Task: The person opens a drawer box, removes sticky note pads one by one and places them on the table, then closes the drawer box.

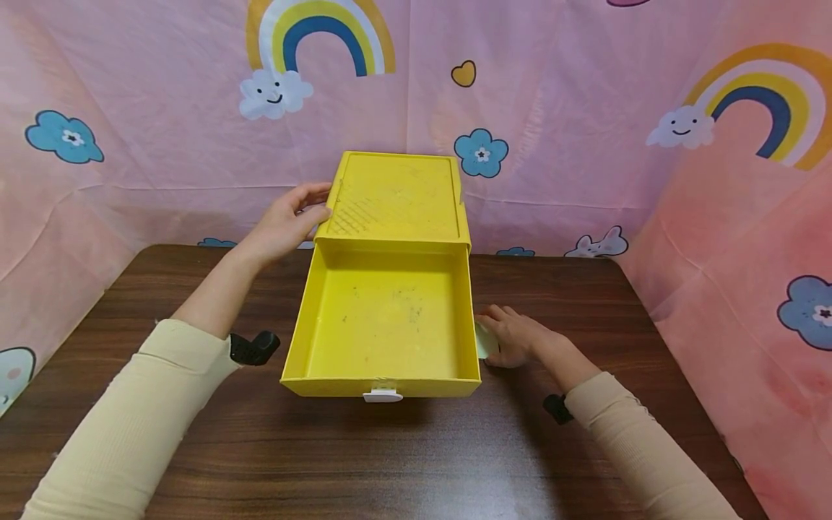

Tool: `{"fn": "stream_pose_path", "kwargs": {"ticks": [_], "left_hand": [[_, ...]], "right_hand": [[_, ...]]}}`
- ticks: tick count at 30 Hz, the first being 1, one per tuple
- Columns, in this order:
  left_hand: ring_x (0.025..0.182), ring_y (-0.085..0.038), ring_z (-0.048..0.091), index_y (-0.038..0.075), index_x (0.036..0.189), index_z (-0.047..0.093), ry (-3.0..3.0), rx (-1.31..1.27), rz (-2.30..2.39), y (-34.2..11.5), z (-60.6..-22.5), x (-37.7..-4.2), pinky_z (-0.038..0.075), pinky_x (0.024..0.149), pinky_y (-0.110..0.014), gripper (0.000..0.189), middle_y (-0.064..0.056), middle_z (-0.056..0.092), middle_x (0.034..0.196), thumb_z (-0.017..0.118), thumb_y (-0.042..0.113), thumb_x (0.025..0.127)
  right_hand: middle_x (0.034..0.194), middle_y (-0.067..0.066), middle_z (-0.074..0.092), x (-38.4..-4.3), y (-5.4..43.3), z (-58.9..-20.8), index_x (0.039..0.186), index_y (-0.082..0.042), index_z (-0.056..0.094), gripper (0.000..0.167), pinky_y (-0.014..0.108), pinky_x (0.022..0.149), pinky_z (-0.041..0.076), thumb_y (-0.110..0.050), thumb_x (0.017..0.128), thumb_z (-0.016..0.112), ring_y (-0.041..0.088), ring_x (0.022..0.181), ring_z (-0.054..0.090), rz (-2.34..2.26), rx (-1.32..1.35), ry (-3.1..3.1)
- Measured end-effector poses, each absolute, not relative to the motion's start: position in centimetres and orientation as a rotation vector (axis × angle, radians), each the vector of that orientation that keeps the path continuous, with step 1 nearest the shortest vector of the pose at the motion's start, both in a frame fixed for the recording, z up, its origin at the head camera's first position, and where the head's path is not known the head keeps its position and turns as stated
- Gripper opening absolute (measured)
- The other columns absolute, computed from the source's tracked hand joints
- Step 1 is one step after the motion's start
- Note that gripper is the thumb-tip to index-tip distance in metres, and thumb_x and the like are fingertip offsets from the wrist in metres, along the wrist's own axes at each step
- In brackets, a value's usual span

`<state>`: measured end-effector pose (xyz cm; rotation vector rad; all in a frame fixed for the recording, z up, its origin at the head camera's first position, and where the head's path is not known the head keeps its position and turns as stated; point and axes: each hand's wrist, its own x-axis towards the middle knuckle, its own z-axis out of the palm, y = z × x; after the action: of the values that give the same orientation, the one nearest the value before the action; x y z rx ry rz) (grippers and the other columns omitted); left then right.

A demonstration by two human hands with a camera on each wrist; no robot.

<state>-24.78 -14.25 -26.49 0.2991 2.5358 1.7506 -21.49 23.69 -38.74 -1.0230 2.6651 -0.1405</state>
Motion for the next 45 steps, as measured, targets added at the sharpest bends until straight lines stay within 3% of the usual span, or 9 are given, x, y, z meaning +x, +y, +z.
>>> {"fn": "stream_pose_path", "kwargs": {"ticks": [6, 12, 18, 28, 45], "left_hand": [[0.115, -0.02, 0.052, 0.011, 0.142, 0.033, 2.532, 0.298, 1.753, -14.2, -26.5, -24.8, 0.052, 0.085, -0.034, 0.054, -0.007, 0.038, 0.141, 0.05, 0.023, 0.092], [0.116, -0.02, 0.051, 0.012, 0.142, 0.032, 2.533, 0.298, 1.743, -14.2, -26.5, -24.7, 0.052, 0.086, -0.035, 0.054, -0.007, 0.038, 0.142, 0.05, 0.024, 0.093], [0.116, -0.02, 0.051, 0.011, 0.142, 0.032, 2.537, 0.3, 1.744, -14.3, -26.5, -24.7, 0.052, 0.086, -0.035, 0.054, -0.007, 0.037, 0.143, 0.05, 0.023, 0.092], [0.116, -0.02, 0.05, 0.012, 0.142, 0.033, 2.549, 0.301, 1.731, -14.3, -26.4, -24.5, 0.052, 0.085, -0.036, 0.054, -0.007, 0.037, 0.142, 0.05, 0.024, 0.093], [0.115, -0.02, 0.051, 0.011, 0.142, 0.032, 2.544, 0.291, 1.733, -14.3, -26.4, -24.6, 0.052, 0.086, -0.035, 0.055, -0.007, 0.038, 0.142, 0.05, 0.025, 0.093]], "right_hand": [[0.117, 0.004, 0.043, -21.4, 23.8, -38.4, 0.118, -0.017, 0.052, 0.047, 0.048, 0.091, 0.042, -0.029, 0.077, 0.073, 0.029, 0.111, 0.042, -0.15, -1.006, 2.699], [0.131, 0.01, 0.042, -21.2, 23.9, -37.4, 0.137, -0.013, 0.042, 0.067, 0.053, 0.093, 0.041, -0.029, 0.079, 0.072, 0.034, 0.117, 0.041, -0.159, -1.018, 2.725], [0.135, 0.012, 0.042, -21.0, 24.0, -36.6, 0.139, -0.016, 0.041, 0.068, 0.056, 0.101, 0.034, -0.035, 0.081, 0.069, 0.035, 0.123, 0.039, -0.259, -1.039, 2.742], [0.121, 0.01, 0.054, -21.0, 23.9, -35.0, 0.126, -0.008, 0.054, 0.052, 0.045, 0.089, 0.047, -0.028, 0.081, 0.071, 0.028, 0.109, 0.051, -0.317, -1.2, 2.855], [0.119, 0.006, 0.056, -19.4, 23.4, -31.6, 0.119, -0.009, 0.059, 0.044, 0.044, 0.088, 0.048, -0.02, 0.079, 0.072, 0.025, 0.108, 0.053, -0.352, -1.308, 3.035]]}}
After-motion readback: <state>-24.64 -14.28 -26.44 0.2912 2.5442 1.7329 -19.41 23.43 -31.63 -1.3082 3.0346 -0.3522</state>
